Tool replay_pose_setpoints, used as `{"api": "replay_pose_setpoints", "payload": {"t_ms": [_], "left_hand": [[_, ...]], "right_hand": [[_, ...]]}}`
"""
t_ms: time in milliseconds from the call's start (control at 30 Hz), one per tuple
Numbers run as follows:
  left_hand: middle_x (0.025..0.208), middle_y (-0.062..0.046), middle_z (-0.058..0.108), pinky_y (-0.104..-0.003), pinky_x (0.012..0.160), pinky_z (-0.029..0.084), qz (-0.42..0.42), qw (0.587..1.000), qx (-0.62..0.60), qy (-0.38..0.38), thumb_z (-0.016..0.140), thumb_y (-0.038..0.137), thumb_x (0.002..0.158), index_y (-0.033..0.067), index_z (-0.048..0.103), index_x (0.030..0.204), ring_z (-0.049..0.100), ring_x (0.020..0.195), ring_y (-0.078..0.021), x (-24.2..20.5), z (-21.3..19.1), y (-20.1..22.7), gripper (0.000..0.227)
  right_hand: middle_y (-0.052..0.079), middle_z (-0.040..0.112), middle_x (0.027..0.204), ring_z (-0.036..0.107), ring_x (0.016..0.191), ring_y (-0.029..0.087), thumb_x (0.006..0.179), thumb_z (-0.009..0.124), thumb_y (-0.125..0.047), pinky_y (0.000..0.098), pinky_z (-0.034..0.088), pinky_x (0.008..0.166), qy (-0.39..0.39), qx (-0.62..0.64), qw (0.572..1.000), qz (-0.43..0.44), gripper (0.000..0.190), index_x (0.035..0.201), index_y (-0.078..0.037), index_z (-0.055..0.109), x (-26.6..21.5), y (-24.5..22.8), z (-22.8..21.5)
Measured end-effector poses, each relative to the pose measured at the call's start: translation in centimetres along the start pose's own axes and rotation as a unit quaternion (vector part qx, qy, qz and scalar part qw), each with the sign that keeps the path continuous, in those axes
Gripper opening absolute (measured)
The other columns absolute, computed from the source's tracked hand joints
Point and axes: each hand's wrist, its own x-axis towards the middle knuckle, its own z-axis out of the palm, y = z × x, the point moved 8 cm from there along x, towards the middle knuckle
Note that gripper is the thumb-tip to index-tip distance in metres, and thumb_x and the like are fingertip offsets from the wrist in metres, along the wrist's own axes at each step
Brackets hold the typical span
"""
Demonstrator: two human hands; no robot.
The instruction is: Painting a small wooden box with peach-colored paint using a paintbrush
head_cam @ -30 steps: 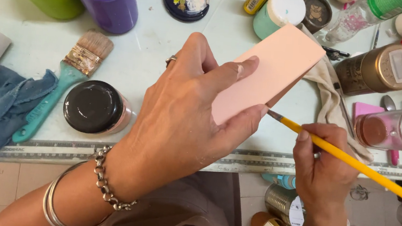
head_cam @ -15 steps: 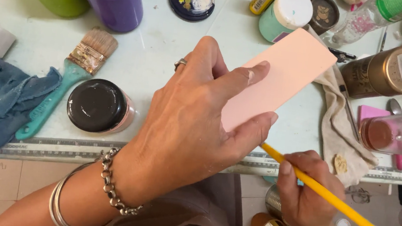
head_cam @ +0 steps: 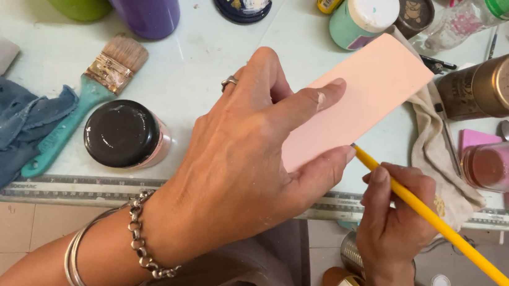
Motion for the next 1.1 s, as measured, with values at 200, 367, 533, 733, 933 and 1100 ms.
{"api": "replay_pose_setpoints", "payload": {"t_ms": [200,367,533,733,933,1100], "left_hand": [[0.084,-0.009,0.035,-0.042,0.037,0.041,-0.006,1.0,0.023,-0.001,0.066,0.033,0.073,0.0119,0.058,0.111,0.045,0.072,-0.0284,0.0,0.1,0.0,0.045],[0.085,-0.008,0.036,-0.041,0.037,0.041,0.006,1.0,0.018,0.004,0.069,0.028,0.073,0.011,0.056,0.116,0.045,0.072,-0.0278,-0.2,0.3,0.4,0.048],[0.085,-0.008,0.036,-0.042,0.039,0.042,0.002,1.0,0.024,-0.002,0.069,0.03,0.073,0.0122,0.055,0.116,0.045,0.073,-0.0282,-0.1,0.3,0.4,0.048],[0.084,-0.008,0.036,-0.039,0.04,0.039,0.014,1.0,0.017,0.001,0.069,0.03,0.073,0.0098,0.057,0.113,0.042,0.069,-0.0257,-0.2,0.2,0.5,0.046],[0.087,-0.005,0.035,-0.033,0.041,0.039,0.023,0.998,-0.007,-0.054,0.07,0.03,0.075,0.0107,0.054,0.119,0.042,0.067,-0.0206,0.0,0.7,0.5,0.051],[0.089,-0.005,0.036,-0.028,0.053,0.041,0.023,0.997,-0.015,-0.068,0.076,0.029,0.076,0.0127,0.053,0.122,0.043,0.071,-0.017,0.2,0.7,0.2,0.055]], "right_hand": [[0.008,0.059,0.074,0.05,0.058,0.013,0.088,0.049,-0.014,0.0231,0.039,0.057,-0.131,0.195,0.972,-0.006,0.011,0.087,-0.003,0.049,-1.6,-1.5,2.5],[0.018,0.055,0.084,0.055,0.07,0.022,0.096,0.047,-0.004,0.0283,0.044,0.06,-0.019,0.026,0.997,-0.067,0.01,0.097,0.006,0.047,0.7,-0.1,1.3],[0.015,0.057,0.085,0.057,0.069,0.024,0.094,0.049,-0.008,0.0311,0.044,0.06,-0.033,-0.037,0.992,-0.117,0.012,0.097,0.003,0.051,-0.2,-0.7,1.1],[0.01,0.057,0.069,0.05,0.053,0.014,0.088,0.046,-0.01,0.0215,0.038,0.053,-0.102,0.218,0.97,-0.029,0.01,0.082,-0.002,0.044,-1.9,-1.9,1.7],[0.014,0.052,0.071,0.05,0.052,0.015,0.091,0.043,-0.012,0.0222,0.041,0.055,-0.037,0.205,0.978,0.027,0.014,0.092,0.002,0.042,-1.8,-0.7,0.9],[0.007,0.06,0.088,0.06,0.078,0.017,0.089,0.046,-0.016,0.0258,0.046,0.073,-0.136,0.161,0.977,0.006,0.015,0.096,-0.003,0.052,-2.8,-0.8,2.3]]}}
